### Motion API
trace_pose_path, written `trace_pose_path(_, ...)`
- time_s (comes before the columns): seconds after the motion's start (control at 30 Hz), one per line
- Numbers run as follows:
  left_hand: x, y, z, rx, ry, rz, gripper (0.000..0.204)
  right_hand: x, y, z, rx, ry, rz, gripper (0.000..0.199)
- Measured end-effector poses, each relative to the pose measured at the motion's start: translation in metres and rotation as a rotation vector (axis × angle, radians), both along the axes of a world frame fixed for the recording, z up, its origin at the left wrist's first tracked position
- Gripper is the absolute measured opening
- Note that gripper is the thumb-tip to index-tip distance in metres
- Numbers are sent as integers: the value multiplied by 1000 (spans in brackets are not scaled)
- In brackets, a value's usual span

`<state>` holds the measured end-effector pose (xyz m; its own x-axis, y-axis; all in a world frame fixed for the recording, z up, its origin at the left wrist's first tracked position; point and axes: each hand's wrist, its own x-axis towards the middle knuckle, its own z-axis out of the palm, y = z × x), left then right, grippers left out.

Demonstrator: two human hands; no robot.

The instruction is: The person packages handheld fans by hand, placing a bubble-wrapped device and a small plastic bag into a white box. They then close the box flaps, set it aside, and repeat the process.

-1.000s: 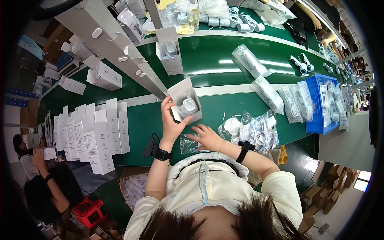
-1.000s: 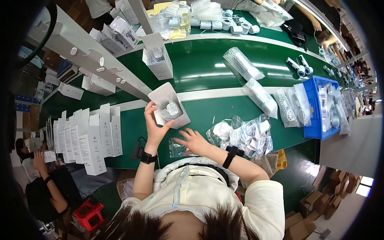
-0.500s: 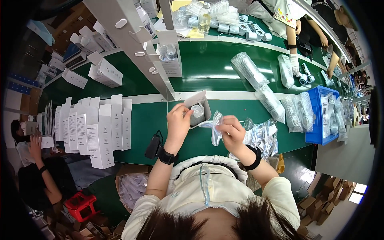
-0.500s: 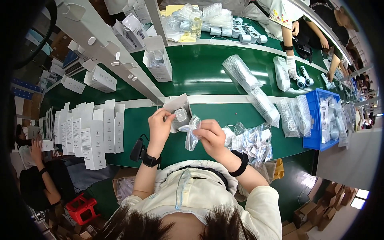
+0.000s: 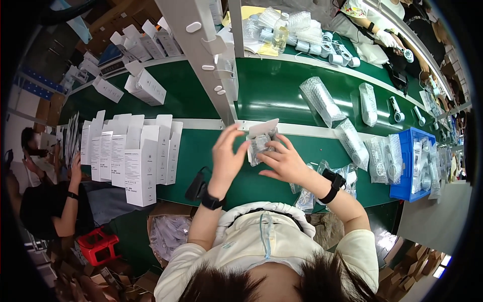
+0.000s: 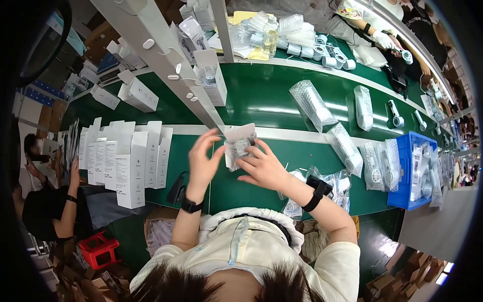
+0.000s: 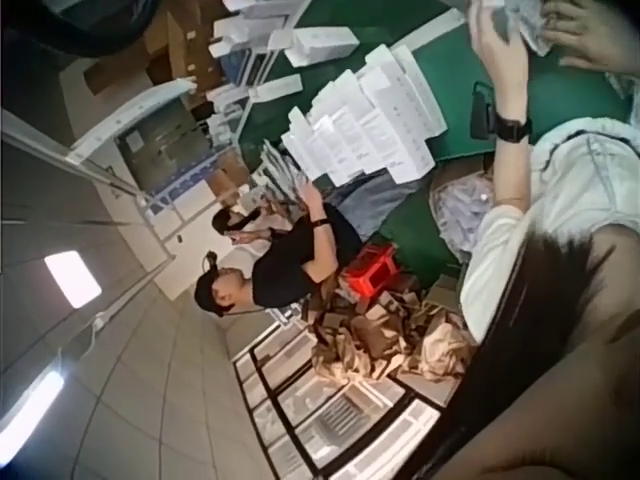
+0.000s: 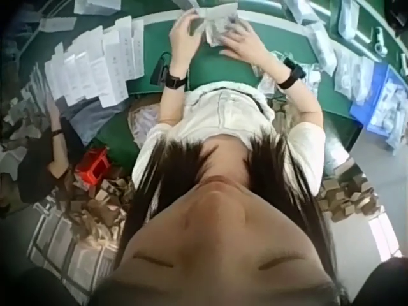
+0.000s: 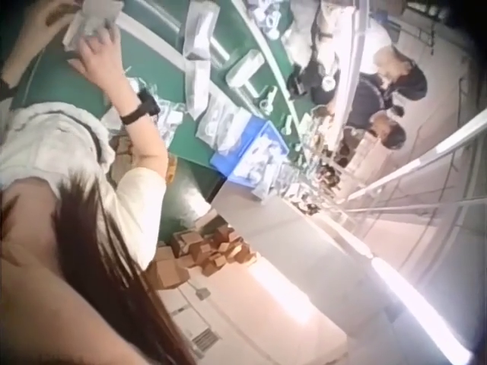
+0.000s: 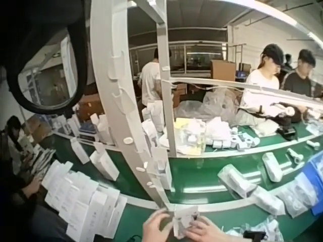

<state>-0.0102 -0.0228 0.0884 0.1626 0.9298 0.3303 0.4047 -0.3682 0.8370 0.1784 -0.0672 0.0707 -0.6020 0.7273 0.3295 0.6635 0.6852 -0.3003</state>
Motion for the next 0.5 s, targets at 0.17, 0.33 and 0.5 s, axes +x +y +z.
trace_pose_path(0.17, -150, 0, 25, 108, 1013, 826, 94, 25, -8, -25, 41, 427, -308, 74)
trace_pose_path(0.33, -223, -2, -6, -273, 1241, 786, 89, -5, 19, -62, -483, 764, -309, 103)
trace_pose_path(0.5, -142, -58, 56, -297, 777, 263, 76, 40, 60, -56, -602, 1220, -477, 110)
